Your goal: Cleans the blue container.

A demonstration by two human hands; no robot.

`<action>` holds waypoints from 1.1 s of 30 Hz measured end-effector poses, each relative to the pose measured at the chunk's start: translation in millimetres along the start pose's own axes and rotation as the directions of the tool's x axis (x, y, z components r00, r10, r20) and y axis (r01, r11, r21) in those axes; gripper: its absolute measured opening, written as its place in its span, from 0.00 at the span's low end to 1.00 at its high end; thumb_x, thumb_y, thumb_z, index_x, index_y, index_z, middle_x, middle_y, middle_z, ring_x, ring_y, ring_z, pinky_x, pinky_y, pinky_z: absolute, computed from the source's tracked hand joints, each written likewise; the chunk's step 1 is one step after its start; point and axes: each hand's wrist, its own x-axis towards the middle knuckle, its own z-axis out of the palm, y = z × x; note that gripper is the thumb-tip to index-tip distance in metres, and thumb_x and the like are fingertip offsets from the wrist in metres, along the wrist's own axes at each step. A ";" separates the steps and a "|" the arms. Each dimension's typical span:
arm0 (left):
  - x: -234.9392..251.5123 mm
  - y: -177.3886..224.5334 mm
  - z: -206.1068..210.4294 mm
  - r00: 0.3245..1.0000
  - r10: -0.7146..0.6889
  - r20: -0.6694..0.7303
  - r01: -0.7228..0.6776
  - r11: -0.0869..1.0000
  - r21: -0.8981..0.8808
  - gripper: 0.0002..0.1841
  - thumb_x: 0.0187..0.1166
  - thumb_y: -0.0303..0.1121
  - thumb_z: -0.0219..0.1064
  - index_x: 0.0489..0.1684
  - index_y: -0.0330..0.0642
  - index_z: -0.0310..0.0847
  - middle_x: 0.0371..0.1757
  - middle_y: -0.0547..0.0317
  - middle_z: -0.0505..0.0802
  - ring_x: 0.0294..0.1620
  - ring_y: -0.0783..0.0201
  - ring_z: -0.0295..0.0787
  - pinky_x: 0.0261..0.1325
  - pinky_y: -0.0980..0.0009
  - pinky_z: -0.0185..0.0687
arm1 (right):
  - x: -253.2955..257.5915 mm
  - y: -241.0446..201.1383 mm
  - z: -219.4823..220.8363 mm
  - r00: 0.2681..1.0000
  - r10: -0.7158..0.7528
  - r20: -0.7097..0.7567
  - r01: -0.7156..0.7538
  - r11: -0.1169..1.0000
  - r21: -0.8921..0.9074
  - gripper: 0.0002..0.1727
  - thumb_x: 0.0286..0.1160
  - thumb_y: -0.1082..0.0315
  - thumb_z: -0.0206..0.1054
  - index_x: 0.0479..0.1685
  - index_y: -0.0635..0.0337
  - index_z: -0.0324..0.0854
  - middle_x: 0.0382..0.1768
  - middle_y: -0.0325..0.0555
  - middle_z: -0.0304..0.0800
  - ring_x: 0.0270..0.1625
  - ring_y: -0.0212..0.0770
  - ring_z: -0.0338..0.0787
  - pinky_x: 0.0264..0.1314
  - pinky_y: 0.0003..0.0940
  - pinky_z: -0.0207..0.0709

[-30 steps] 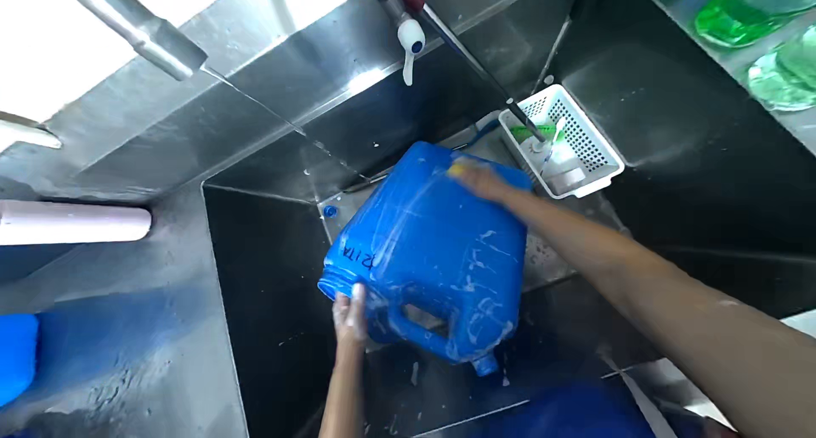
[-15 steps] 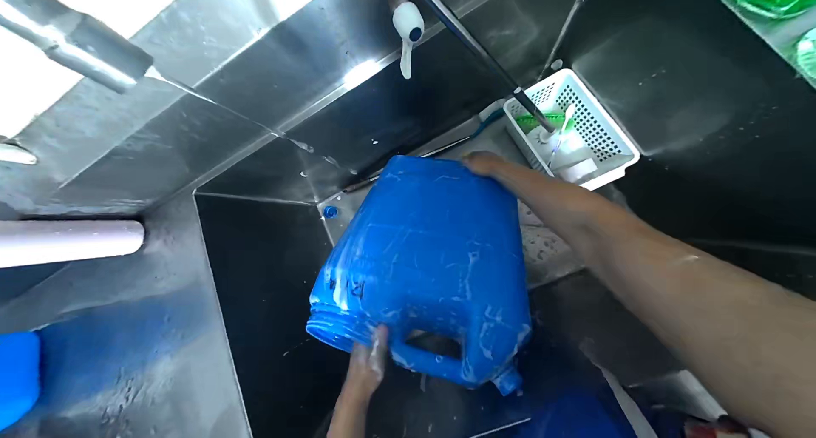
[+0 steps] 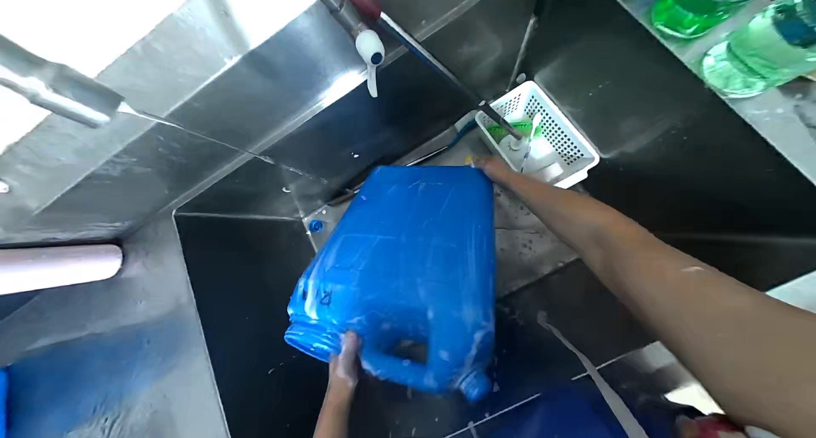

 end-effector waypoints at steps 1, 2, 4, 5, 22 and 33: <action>-3.5 5.8 0.1 0.998 -0.001 -0.057 -0.002 0.999 -0.053 0.09 0.81 0.35 0.51 0.39 0.48 0.79 0.27 0.86 0.92 0.34 0.87 0.90 0.45 0.83 0.88 | 17.1 1.8 -10.9 0.991 0.080 0.106 -0.086 0.995 0.058 0.25 0.94 0.63 0.50 0.60 0.84 0.79 0.57 0.82 0.83 0.59 0.70 0.85 0.62 0.60 0.78; -6.7 10.9 1.5 0.993 -0.014 -0.119 0.003 0.996 -0.091 0.11 0.84 0.32 0.47 0.43 0.47 0.78 0.29 0.84 0.93 0.36 0.87 0.91 0.46 0.83 0.89 | 31.5 -18.3 -27.4 0.959 0.195 0.206 -0.209 0.977 0.045 0.26 0.95 0.60 0.49 0.66 0.80 0.77 0.64 0.79 0.81 0.68 0.69 0.82 0.73 0.64 0.71; -4.6 9.8 4.6 0.972 -0.062 -0.228 0.045 0.996 -0.077 0.12 0.90 0.26 0.45 0.51 0.34 0.75 0.35 0.71 0.91 0.38 0.82 0.89 0.47 0.80 0.87 | 33.1 -77.8 -47.2 0.945 0.231 0.234 -0.212 0.972 -0.103 0.24 0.95 0.60 0.50 0.68 0.73 0.80 0.66 0.73 0.83 0.71 0.67 0.81 0.76 0.65 0.67; -0.7 4.3 6.4 0.972 -0.057 -0.228 0.046 0.998 -0.053 0.13 0.89 0.22 0.44 0.57 0.23 0.73 0.40 0.59 0.88 0.42 0.75 0.84 0.52 0.74 0.82 | 17.1 -116.1 -45.9 0.950 0.158 0.270 -0.094 0.967 -0.237 0.23 0.94 0.60 0.51 0.72 0.68 0.80 0.68 0.71 0.84 0.74 0.68 0.81 0.79 0.68 0.65; 52.6 -59.0 -35.6 0.945 -0.133 -0.299 0.083 0.982 -0.171 0.18 0.88 0.28 0.45 0.73 0.33 0.62 0.57 0.55 0.85 0.55 0.72 0.84 0.57 0.69 0.84 | -58.5 21.2 25.8 0.572 0.590 0.570 -0.781 0.604 0.159 0.20 0.97 0.66 0.39 0.73 0.67 0.68 0.56 0.54 0.81 0.51 0.39 0.84 0.54 0.36 0.80; 67.4 167.0 86.7 0.902 0.046 0.430 -0.352 0.657 0.667 0.22 0.88 0.34 0.60 0.70 0.22 0.75 0.61 0.30 0.89 0.66 0.45 0.87 0.74 0.47 0.76 | 87.6 -186.4 -123.9 0.909 -0.058 0.414 0.218 0.910 -0.351 0.23 0.79 0.70 0.70 0.72 0.69 0.81 0.74 0.72 0.78 0.77 0.71 0.77 0.81 0.72 0.62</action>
